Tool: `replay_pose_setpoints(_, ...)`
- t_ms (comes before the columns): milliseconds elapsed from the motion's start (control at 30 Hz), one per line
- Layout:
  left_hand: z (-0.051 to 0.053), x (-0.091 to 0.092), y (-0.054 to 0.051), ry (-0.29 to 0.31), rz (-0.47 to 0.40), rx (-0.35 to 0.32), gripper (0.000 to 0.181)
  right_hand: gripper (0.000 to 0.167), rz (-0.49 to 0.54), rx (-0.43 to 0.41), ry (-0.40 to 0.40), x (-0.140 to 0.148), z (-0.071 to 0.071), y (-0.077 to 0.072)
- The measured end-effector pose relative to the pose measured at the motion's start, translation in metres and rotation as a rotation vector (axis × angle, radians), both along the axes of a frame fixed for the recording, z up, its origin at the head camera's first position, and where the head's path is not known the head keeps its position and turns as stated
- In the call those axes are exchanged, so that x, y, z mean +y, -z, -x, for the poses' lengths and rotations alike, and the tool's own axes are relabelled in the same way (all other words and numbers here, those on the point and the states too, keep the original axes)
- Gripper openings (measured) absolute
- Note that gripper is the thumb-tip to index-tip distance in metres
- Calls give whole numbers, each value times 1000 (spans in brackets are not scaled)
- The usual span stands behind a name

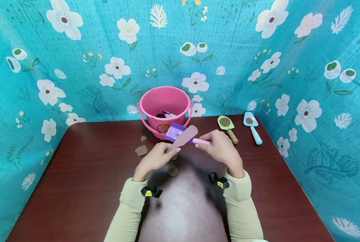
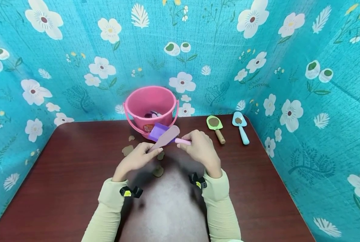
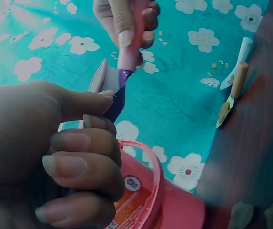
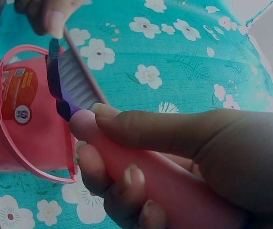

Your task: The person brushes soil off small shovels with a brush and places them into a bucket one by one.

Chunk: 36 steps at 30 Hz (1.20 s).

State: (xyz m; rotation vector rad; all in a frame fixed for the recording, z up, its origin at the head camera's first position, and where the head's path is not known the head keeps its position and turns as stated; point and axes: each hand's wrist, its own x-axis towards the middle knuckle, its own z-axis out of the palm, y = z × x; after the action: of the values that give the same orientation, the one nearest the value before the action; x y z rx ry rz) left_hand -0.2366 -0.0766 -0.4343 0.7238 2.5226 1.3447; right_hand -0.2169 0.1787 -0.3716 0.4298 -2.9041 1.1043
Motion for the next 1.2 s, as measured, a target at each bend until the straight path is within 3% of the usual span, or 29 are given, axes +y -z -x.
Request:
replay_pose_setpoints(133,2,-1,3,-2,22,-25,37,28,-20,13,7,0,-1,0)
replay_pose_setpoints(267,4,-7,5,-41,40,-31,38,29,-31,19,17,-1,-2,-1)
replay_pose_setpoints(367,6,-14,5,-92,60,-34,38,30,-37,5,21,0,-2,-2)
replay_pose_setpoints(567,8,-33,3,-255,149,-19,38,32,-43,-5,31,3,-3,-3)
replay_pose_setpoints(667,10,-44,1,-293,165,-12,37,33,-31,-3,22,4,-2,-3)
replay_pose_setpoints(833,12,-51,-4,-271,107,-8,38,34,-9,-4,13,4,-1,-5)
replay_pose_setpoints(1000,8,-41,-7,-212,50,8,39,32,-16,-2,22,3,-2,-5)
replay_pose_setpoints(1200,3,-17,-3,-65,-7,0,37,31,-18,1,27,1,-4,-4)
